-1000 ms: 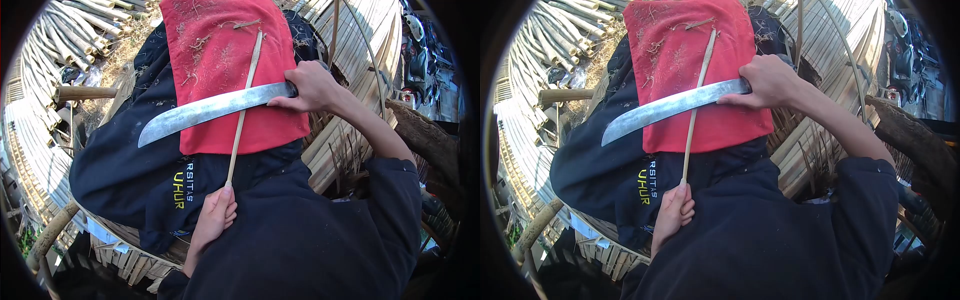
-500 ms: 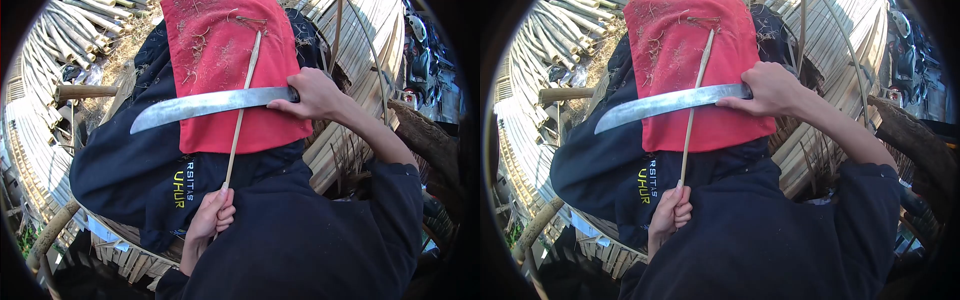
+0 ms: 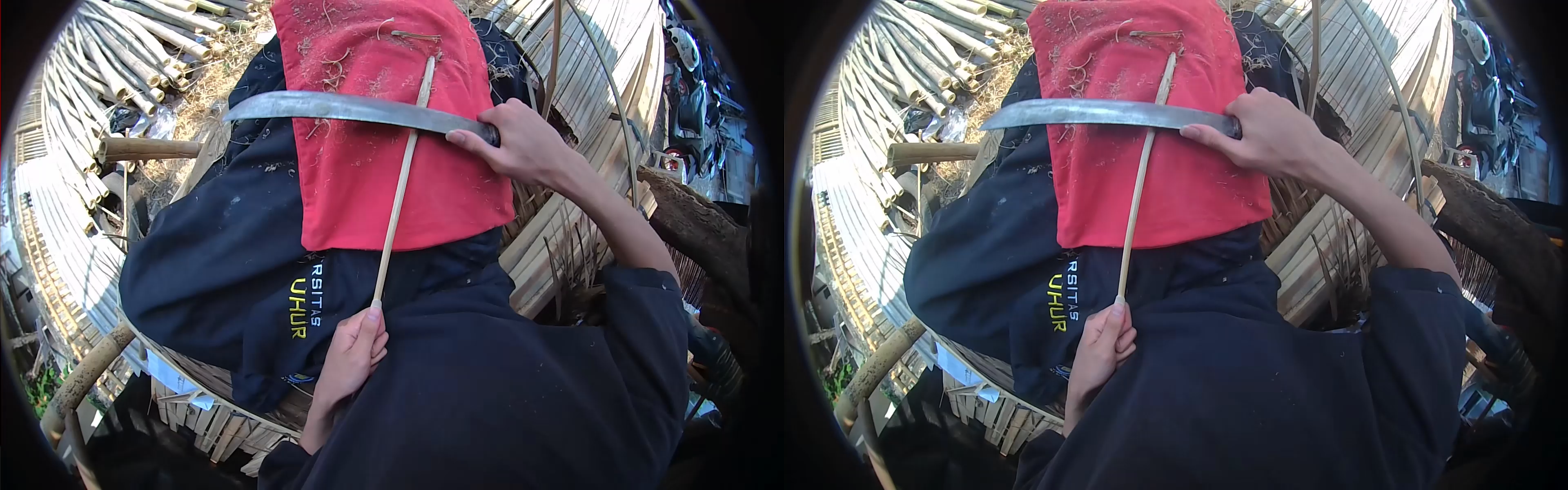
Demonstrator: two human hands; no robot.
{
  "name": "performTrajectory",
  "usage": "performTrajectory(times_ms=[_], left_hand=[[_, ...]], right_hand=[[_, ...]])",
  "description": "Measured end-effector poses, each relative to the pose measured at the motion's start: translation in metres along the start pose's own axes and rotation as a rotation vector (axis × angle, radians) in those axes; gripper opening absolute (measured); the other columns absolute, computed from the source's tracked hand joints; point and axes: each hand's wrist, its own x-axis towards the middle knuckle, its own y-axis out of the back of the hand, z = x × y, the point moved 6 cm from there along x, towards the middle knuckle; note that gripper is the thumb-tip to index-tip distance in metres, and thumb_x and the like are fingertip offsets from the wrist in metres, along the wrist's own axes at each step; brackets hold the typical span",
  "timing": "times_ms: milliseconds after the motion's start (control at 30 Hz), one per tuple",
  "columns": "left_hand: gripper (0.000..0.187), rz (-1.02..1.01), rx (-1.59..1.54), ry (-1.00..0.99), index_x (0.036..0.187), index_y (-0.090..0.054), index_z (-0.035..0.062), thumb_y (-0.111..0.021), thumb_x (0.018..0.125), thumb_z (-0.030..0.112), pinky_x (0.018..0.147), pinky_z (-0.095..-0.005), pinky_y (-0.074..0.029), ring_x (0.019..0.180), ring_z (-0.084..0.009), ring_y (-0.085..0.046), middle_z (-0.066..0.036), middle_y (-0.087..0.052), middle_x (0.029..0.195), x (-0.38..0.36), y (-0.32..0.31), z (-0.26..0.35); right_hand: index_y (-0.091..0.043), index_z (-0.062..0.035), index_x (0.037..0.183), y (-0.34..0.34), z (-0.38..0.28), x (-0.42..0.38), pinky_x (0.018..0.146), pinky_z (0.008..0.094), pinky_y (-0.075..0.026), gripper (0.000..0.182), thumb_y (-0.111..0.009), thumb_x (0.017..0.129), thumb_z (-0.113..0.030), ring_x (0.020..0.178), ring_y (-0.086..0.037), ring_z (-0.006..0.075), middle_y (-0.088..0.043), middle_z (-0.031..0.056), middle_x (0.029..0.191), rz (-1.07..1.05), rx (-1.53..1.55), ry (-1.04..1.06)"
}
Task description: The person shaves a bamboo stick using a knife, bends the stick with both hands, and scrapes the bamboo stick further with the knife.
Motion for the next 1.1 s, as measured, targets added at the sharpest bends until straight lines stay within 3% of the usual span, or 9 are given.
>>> performTrajectory(times_ms=[100,200,367,433,567,633,700,900,1100], left_hand=[[0.04,0.014,0.01,-0.001,0.076,-0.041,0.011,-0.038,0.108,0.036,0.041,-0.0208,-0.018,0.045,-0.0014,-0.023,0.007,-0.03,0.057,-0.003,0.004,-0.005],[0.041,0.028,0.001,0.03,0.075,-0.04,0.011,-0.038,0.108,0.036,0.041,-0.0211,-0.019,0.045,-0.0014,-0.023,0.007,-0.03,0.057,-0.004,0.005,-0.005],[0.041,-0.003,-0.013,0.049,0.075,-0.04,0.0114,-0.038,0.108,0.036,0.041,-0.0209,-0.018,0.044,-0.0015,-0.022,0.007,-0.029,0.057,-0.008,0.005,-0.004],[0.041,-0.006,-0.032,0.049,0.076,-0.039,0.0115,-0.038,0.108,0.036,0.041,-0.0208,-0.018,0.044,-0.0017,-0.022,0.007,-0.028,0.056,-0.009,0.004,-0.005],[0.041,-0.031,-0.062,0.104,0.076,-0.039,0.0114,-0.037,0.108,0.037,0.04,-0.0209,-0.018,0.044,-0.0019,-0.021,0.007,-0.027,0.056,-0.008,0.007,-0.009],[0.041,-0.015,-0.041,0.094,0.076,-0.038,0.0114,-0.036,0.108,0.037,0.04,-0.021,-0.017,0.044,-0.002,-0.021,0.007,-0.027,0.056,-0.011,0.009,-0.006],[0.042,-0.043,-0.039,0.056,0.076,-0.038,0.0107,-0.037,0.108,0.037,0.041,-0.0209,-0.018,0.044,-0.0023,-0.021,0.007,-0.027,0.057,-0.019,0.013,-0.015],[0.042,0.25,0.242,-0.12,0.074,-0.046,0.0062,-0.04,0.108,0.031,0.043,-0.0237,-0.024,0.047,-0.0032,-0.033,0.005,-0.036,0.055,-0.034,0.025,-0.003],[0.026,0.466,0.841,-0.317,0.085,-0.055,-0.0004,-0.05,0.102,0.019,0.054,-0.0429,-0.037,0.054,-0.0347,-0.053,-0.017,-0.052,0.061,-0.01,0.016,0.056]], right_hand=[[-0.055,0.0058,0.051,-0.001,0.0,-0.003,0.051,0.0408,-0.047,0.083,-0.059,0.083,-0.071,0.046,-0.057,0.0315,-0.05,0.0164,0.046,0.166,-0.16,0.232],[-0.055,0.0047,0.051,-0.006,0.017,0.013,0.048,0.0403,-0.043,0.08,-0.058,0.087,-0.067,0.043,-0.055,0.0309,-0.049,0.0158,0.044,-0.039,0.195,-0.097],[-0.06,0.0031,0.053,0.002,0.01,0.004,0.049,0.039,-0.048,0.081,-0.058,0.083,-0.072,0.044,-0.058,0.0313,-0.051,0.0152,0.045,0.18,-0.159,0.202],[-0.059,0.0046,0.054,-0.004,0.039,0.023,0.05,0.0388,-0.048,0.081,-0.057,0.085,-0.071,0.045,-0.057,0.03,-0.05,0.0158,0.045,0.04,0.186,-0.091],[-0.057,0.0036,0.052,-0.01,-0.012,0.002,0.05,0.0404,-0.047,0.08,-0.057,0.086,-0.069,0.045,-0.056,0.0342,-0.049,0.0168,0.045,0.025,-0.103,0.243],[-0.056,0.0027,0.051,0.0,0.002,0.008,0.048,0.0395,-0.045,0.08,-0.056,0.086,-0.07,0.043,-0.054,0.0311,-0.048,0.0142,0.044,0.14,-0.132,0.231],[-0.055,0.0031,0.051,-0.009,0.05,0.026,0.049,0.0378,-0.043,0.081,-0.053,0.089,-0.068,0.043,-0.052,0.0277,-0.045,0.0123,0.043,0.039,0.249,-0.123],[-0.049,0.0073,0.058,-0.019,0.032,0.018,0.05,0.039,-0.033,0.078,-0.051,0.094,-0.061,0.047,-0.036,0.0205,-0.037,0.0102,0.047,0.108,0.311,-0.089],[-0.045,0.0062,0.061,-0.004,0.04,0.012,0.051,0.0388,-0.028,0.075,-0.047,0.098,-0.059,0.054,-0.029,0.0179,-0.032,0.0055,0.052,0.16,0.543,-0.186]])
